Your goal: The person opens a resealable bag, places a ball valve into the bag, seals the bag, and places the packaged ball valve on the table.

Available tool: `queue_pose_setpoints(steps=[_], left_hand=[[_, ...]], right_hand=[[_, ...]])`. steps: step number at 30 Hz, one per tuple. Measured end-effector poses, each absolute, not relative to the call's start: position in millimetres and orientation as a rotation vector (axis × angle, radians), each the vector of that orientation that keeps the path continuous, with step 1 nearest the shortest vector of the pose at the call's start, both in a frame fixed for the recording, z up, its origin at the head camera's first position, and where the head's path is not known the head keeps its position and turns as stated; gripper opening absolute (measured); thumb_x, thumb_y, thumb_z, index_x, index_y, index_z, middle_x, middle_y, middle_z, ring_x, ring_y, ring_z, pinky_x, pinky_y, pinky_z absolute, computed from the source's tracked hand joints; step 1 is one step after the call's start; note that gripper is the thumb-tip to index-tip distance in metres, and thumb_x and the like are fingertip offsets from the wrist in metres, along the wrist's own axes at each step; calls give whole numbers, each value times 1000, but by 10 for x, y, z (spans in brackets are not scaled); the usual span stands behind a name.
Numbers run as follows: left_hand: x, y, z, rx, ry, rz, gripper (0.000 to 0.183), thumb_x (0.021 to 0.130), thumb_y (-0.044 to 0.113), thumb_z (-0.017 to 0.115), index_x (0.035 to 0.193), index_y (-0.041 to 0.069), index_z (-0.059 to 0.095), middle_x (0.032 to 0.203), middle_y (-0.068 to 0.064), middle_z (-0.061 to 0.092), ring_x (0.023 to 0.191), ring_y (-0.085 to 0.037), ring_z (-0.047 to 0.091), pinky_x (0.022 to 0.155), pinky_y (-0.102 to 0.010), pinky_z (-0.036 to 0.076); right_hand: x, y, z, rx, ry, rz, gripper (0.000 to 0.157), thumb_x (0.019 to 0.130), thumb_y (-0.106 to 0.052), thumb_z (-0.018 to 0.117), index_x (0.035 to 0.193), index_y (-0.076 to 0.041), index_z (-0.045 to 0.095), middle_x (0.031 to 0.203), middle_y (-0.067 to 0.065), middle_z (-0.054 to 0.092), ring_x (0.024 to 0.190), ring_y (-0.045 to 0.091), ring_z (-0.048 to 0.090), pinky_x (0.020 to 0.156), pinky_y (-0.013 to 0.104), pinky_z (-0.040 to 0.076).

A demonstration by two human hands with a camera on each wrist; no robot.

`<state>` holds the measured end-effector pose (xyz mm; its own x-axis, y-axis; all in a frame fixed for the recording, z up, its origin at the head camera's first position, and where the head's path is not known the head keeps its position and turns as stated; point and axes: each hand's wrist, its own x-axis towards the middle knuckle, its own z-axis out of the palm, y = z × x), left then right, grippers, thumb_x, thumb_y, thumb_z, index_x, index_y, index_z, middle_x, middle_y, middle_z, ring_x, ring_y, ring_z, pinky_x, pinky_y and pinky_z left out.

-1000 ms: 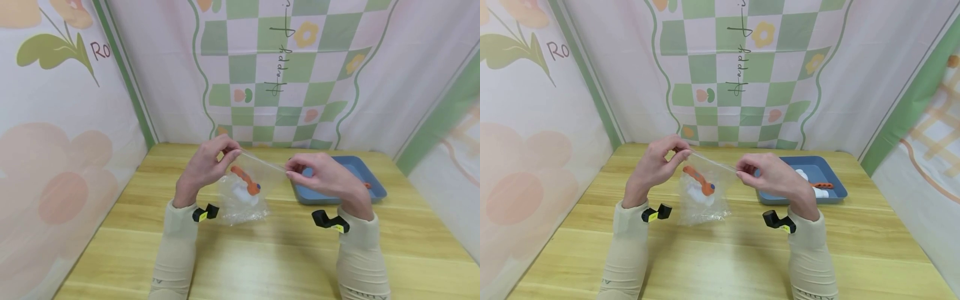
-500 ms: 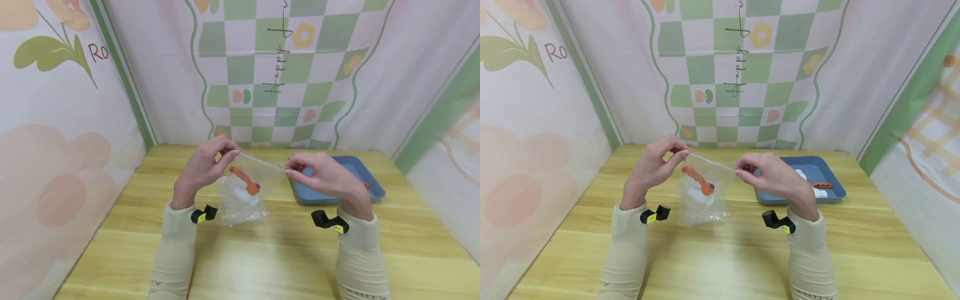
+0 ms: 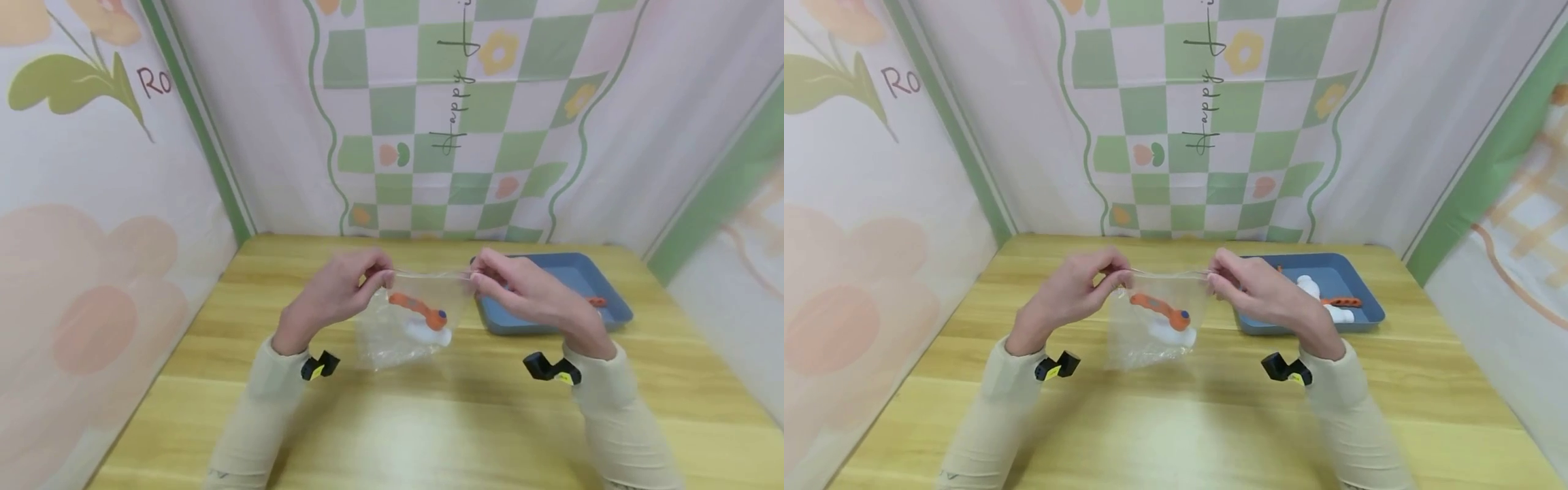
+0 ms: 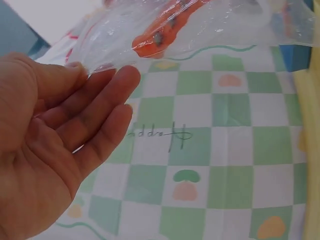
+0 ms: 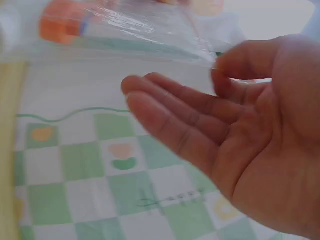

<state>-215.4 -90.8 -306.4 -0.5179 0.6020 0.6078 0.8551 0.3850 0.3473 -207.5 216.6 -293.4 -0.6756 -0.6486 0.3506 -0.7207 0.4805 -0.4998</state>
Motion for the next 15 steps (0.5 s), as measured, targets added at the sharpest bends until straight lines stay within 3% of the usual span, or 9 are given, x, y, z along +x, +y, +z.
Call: queue_pose_setpoints(steps=[5,10,15], left_hand=[[-2163,-888,-3158,-1304,-2305,-880,5,97,10,61,93,7,60,80,1,69,62,-5,54,59,-16,45],[-2169,-850,-3252,-1418,-2308,-888,5,100,8,53,96,6,56,81,0,72,64,-3,61,58,-12,46],[-2103,-840,-3338,-1515,-2339,-991,6,102,6,48,98,5,52,85,-1,74,70,-4,66,59,-12,48]], right_hand=[[-2137,2194,-3114,1277,-2592,1255,9,104,-4,42,97,-3,47,87,10,74,76,10,71,68,30,59],[-2142,2246,-3268,1321,-2574,1536,13,106,-3,34,98,3,42,100,27,71,79,20,74,64,35,60],[-2092,2276,-3390,1458,-2531,1744,14,106,0,28,98,4,39,101,29,69,75,26,73,58,41,59]])
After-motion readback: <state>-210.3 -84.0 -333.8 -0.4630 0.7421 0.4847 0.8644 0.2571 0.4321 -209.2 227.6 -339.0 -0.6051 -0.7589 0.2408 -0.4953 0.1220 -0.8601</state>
